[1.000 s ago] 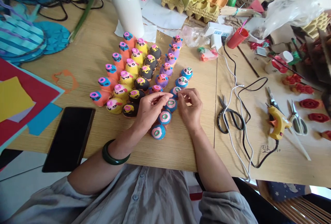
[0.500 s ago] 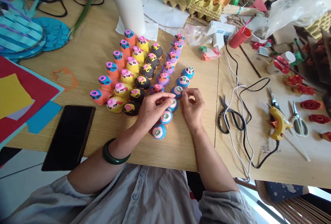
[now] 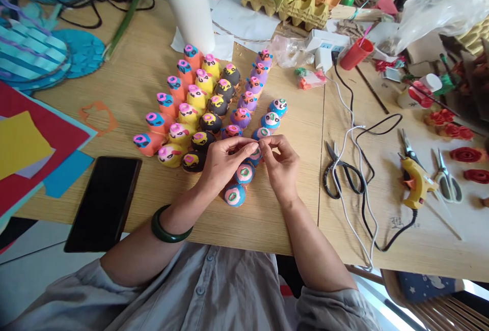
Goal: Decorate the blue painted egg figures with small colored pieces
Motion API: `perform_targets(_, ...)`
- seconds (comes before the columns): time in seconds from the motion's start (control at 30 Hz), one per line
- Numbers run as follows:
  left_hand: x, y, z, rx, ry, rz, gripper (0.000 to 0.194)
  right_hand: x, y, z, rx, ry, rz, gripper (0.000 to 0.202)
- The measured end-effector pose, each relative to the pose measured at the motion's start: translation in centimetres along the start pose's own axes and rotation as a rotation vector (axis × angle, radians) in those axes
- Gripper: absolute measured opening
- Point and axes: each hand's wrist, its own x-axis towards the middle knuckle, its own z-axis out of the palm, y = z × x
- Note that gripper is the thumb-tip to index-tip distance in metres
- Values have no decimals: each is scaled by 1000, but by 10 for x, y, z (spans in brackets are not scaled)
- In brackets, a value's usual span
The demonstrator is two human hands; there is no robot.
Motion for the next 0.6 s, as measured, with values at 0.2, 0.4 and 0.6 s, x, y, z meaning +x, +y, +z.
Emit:
perform_targets(0.2, 1, -2, -1, -15, 13, -25, 17, -2, 0, -1, 11, -28, 12, 27)
perform_targets(0.4, 2, -4, 0, -112, 14, -84, 23, -3, -1, -3, 28, -10, 12, 25)
perform_targets(0.6, 1, -3, 2, -136, -11, -92, 20, -2, -3, -3, 94, -58, 56, 26)
